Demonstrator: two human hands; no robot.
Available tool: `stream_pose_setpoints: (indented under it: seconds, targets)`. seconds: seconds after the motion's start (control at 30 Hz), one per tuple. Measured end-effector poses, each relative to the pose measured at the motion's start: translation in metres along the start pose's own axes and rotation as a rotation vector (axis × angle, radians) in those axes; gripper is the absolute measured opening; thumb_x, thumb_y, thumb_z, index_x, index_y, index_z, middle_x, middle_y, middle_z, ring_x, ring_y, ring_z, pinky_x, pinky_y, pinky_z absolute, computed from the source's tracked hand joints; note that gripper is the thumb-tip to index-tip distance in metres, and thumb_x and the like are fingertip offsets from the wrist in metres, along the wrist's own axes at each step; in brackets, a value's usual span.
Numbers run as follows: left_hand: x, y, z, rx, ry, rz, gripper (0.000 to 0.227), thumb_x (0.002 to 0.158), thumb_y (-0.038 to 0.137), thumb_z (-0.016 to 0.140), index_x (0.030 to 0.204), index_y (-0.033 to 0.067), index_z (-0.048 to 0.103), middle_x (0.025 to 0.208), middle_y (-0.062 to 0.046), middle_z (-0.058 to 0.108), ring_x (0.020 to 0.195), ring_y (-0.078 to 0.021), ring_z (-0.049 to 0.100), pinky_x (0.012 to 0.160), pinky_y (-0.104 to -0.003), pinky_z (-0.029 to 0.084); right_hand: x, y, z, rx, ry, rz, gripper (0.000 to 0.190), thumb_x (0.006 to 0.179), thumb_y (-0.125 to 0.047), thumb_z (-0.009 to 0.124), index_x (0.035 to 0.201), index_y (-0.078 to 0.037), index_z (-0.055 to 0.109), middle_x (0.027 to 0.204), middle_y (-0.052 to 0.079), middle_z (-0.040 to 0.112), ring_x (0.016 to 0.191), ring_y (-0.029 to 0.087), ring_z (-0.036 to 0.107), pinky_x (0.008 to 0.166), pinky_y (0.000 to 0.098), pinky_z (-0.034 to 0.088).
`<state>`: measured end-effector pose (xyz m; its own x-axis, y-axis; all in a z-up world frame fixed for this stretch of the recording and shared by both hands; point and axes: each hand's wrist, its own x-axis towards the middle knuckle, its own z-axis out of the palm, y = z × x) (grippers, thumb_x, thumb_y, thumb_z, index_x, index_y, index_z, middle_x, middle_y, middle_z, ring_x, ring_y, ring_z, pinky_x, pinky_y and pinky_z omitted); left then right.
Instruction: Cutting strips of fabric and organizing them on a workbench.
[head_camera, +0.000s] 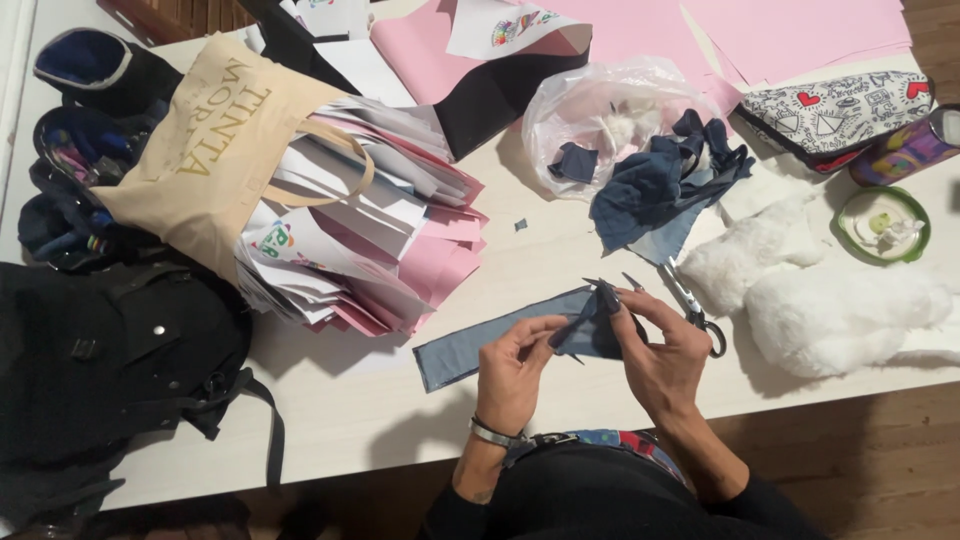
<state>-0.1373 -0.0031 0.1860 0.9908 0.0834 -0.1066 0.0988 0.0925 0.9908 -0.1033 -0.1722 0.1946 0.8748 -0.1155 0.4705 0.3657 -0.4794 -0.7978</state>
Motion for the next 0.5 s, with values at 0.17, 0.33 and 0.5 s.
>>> stream_pose_setpoints:
  seconds: [0.17,0.33,0.5]
  targets:
    - [0.007,-0.013,-0.005,0.042,-0.064,0.018,0.025,0.105,0.016,0.062,0.122,0.0068,0.077,0.101,-0.013,0.082,0.096,-0.0158,0.074,0.088,-0.039,0.062,0.003,0.002,0.006,0.02,-0.032,0.107,0.007,0.091,-0.003,0.08,0.096,-0.007,0.082,0.087,0.013,0.081,0.093,0.033,0.077,0.094,0.0491,0.06]
    - [0.017,-0.005,-0.009,0.076,-0.092,-0.042,0.023,0.103,0.014,0.065,0.12,0.0063,0.077,0.099,-0.015,0.082,0.094,-0.0161,0.075,0.087,-0.037,0.062,0.008,0.004,0.015,0.028,-0.053,0.083,0.008,0.088,-0.001,0.081,0.093,-0.008,0.083,0.087,0.013,0.081,0.093,0.033,0.078,0.095,0.0484,0.06]
    - [0.02,-0.006,-0.011,0.024,-0.065,-0.129,0.021,0.101,0.009,0.064,0.116,0.003,0.078,0.098,-0.015,0.083,0.094,-0.0118,0.072,0.086,-0.034,0.064,0.008,0.006,0.02,0.0,-0.076,-0.02,0.006,0.089,-0.002,0.08,0.094,-0.006,0.082,0.09,0.012,0.082,0.095,0.03,0.079,0.1,0.0481,0.057]
